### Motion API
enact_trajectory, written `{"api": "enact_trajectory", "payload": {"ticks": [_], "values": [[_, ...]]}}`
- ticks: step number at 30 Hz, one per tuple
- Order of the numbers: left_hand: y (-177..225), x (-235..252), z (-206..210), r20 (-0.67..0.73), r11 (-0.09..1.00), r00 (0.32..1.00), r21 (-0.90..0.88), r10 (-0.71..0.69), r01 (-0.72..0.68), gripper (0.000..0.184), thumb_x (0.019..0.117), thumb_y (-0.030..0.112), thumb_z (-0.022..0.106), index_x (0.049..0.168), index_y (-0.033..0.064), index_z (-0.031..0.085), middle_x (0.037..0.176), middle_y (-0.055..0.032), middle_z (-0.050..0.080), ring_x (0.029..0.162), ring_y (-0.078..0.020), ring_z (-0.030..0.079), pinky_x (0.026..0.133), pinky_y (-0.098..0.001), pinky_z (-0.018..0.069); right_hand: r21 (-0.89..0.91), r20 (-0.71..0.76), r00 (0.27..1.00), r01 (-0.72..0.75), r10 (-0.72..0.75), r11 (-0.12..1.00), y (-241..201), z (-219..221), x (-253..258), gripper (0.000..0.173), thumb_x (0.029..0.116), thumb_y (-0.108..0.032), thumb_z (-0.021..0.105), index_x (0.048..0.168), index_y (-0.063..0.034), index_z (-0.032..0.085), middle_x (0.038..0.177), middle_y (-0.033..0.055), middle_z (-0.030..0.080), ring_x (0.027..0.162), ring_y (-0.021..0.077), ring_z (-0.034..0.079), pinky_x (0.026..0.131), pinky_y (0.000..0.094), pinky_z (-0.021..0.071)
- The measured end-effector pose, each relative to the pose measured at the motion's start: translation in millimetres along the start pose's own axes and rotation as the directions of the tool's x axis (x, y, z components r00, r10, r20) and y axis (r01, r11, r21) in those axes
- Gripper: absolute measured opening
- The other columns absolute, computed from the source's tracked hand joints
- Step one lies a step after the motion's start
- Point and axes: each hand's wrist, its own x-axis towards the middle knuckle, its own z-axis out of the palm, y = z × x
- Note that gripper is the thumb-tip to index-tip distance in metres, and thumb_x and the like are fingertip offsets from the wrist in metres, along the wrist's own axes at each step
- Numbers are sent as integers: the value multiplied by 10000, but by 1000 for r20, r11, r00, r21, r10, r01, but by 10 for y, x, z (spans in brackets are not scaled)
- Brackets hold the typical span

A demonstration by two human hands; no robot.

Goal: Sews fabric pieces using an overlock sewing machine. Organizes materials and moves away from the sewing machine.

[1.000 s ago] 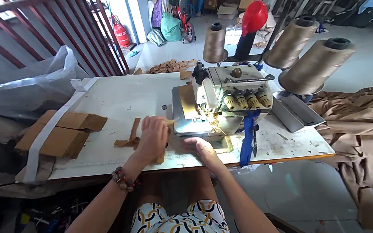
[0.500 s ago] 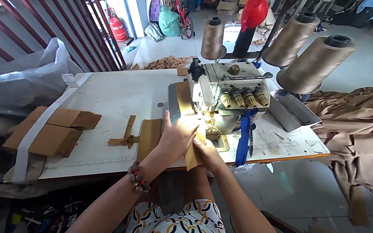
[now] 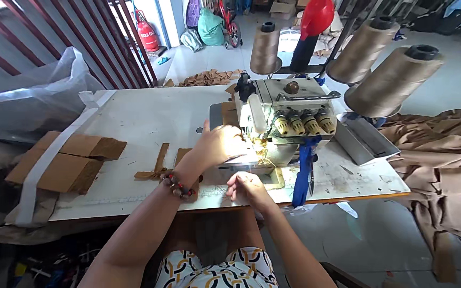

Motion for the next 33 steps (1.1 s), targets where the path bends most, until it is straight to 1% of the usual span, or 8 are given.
{"api": "enact_trajectory", "payload": {"ticks": [6, 9, 13, 16, 20, 24, 29, 33], "values": [[-262, -30, 14, -50, 993, 992, -44, -115, 113, 510, 972, 328, 702, 1395, 63, 601, 1507, -137, 542, 1435, -349, 466, 1157, -754, 195, 47, -60, 996, 70, -67, 996, 50, -30, -26, 493, 1076, -179, 224, 771, -130, 608, 746, -7, 734, 663, 97, 708, 647, 257, 595], [-495, -452, -10, -142, 968, 958, -54, -250, 245, 368, 1063, 222, 574, 1351, -5, 556, 1394, -235, 571, 1201, -414, 624, 997, -603, 506, 31, -92, 989, 114, -111, 993, 89, -21, -32, 617, 1087, -252, 129, 659, -164, 565, 781, -1, 743, 751, 126, 724, 747, 305, 607], [-1028, -734, 243, 55, 883, 884, 98, -464, 458, 278, 1050, 148, 570, 1255, -38, 606, 1178, -280, 623, 1090, -470, 630, 938, -641, 508, -15, -67, 988, 140, -140, 990, 130, -14, 11, 648, 1094, -283, 101, 656, -162, 563, 889, 15, 758, 898, 134, 728, 853, 310, 590], [-1159, -864, 422, -55, 918, 925, 114, -376, 380, 181, 1060, 122, 539, 1105, -18, 645, 1058, -243, 633, 1045, -455, 621, 904, -642, 475, -80, -72, 990, 116, -121, 990, 122, -4, 10, 513, 1067, -165, 213, 894, -31, 677, 980, 35, 741, 936, 115, 704, 887, 313, 575], [-1025, -927, 451, -415, 989, 903, 41, -110, 139, 220, 1020, 112, 481, 1023, -61, 617, 1117, -259, 619, 1088, -445, 604, 942, -630, 457, -166, -74, 996, 29, -42, 986, 14, 70, -15, 407, 972, -32, 343, 1318, 83, 522, 1145, 85, 690, 959, 112, 693, 886, 301, 578], [-245, -784, 311, -419, 981, 889, 135, 182, -138, 225, 982, 148, 492, 961, -2, 658, 1187, -179, 690, 1170, -348, 649, 1116, -665, 346, -174, -30, 998, 46, -52, 984, 18, 190, -61, 896, 995, -645, 430, 1438, 134, 405, 1420, 156, 563, 1300, 143, 560, 1119, 332, 457], [75, -566, 490, -321, 964, 917, 192, 238, -183, 216, 1004, 176, 580, 1091, 70, 747, 1053, -82, 738, 1082, -293, 702, 1096, -762, 297, 30, -229, 969, -91, 96, 995, -92, 303, -155, 258, 1033, -210, 429, 1099, -23, 595, 900, -20, 729, 848, 57, 712, 813, 285, 602], [178, -569, 542, -281, 965, 940, 225, 193, -131, 289, 1026, 241, 554, 1216, 135, 745, 1162, -55, 736, 1189, -309, 666, 1089, -804, 238, 24, -250, 960, -126, 128, 992, -160, 179, -203, 230, 1036, -166, 423, 1016, -52, 622, 820, -10, 726, 773, 79, 718, 753, 290, 612]]}}
